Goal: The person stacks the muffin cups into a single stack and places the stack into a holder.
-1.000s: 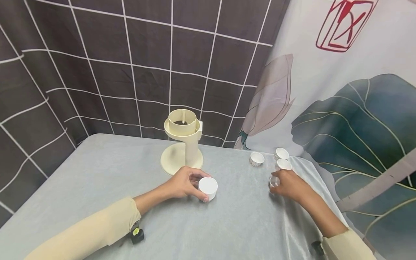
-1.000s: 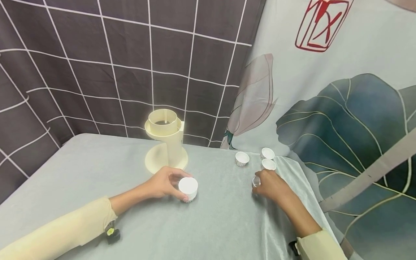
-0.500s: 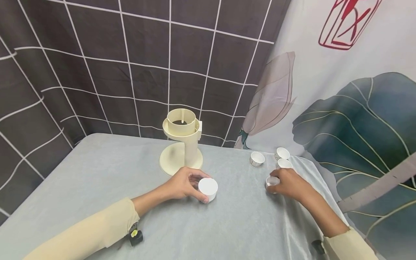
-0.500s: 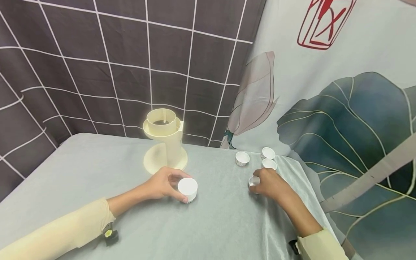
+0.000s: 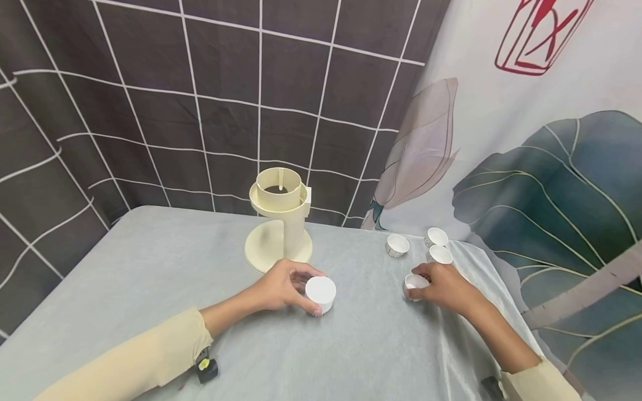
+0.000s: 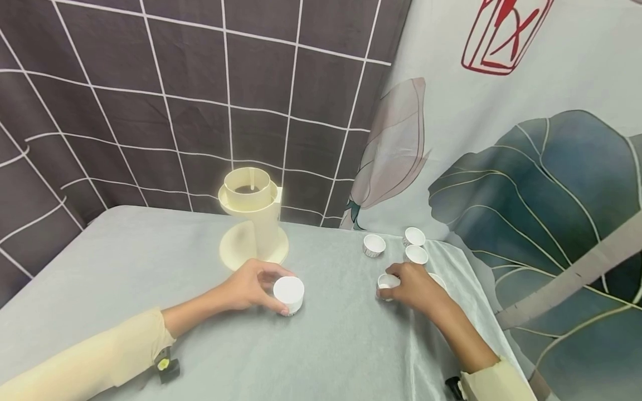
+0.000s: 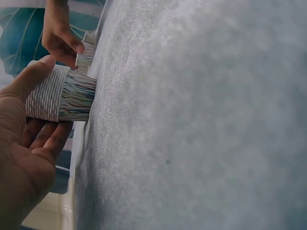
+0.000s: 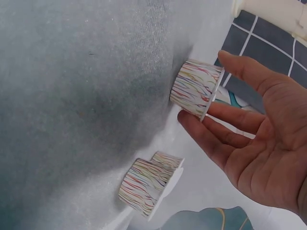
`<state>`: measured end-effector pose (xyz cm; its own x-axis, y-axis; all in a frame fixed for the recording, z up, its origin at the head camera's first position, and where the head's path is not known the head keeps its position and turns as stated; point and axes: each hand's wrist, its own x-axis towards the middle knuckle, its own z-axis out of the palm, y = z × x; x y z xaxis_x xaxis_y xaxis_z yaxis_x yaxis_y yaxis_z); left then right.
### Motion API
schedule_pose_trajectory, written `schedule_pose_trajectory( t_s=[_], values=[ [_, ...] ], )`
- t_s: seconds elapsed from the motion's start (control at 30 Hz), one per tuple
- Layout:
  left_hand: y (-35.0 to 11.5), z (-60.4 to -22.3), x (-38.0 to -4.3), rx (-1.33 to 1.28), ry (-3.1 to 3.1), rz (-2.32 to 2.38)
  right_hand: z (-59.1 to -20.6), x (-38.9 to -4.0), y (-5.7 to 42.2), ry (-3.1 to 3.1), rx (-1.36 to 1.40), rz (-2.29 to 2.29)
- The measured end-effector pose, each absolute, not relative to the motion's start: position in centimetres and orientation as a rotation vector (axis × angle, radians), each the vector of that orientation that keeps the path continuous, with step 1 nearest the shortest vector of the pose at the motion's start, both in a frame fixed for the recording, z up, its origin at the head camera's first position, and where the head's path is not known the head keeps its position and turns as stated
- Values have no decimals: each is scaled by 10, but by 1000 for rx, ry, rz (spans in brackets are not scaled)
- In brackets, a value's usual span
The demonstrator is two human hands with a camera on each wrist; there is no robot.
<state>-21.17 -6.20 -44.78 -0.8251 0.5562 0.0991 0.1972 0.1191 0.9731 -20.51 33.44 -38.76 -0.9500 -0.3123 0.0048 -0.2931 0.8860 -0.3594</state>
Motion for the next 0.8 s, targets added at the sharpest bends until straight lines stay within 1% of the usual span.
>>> schedule_pose_trajectory(
  t_s=[0.37, 0.6, 0.8],
  values=[
    [-63, -450, -212, 746, 2077, 1794, -390, -206, 338, 2957, -424, -673],
    [-63, -452, -212, 738, 2073, 1797, -390, -206, 334, 2978, -358, -695],
    [-62, -451, -211, 731, 2086, 1796, -389, -208, 325, 2998, -366, -733]
  ],
)
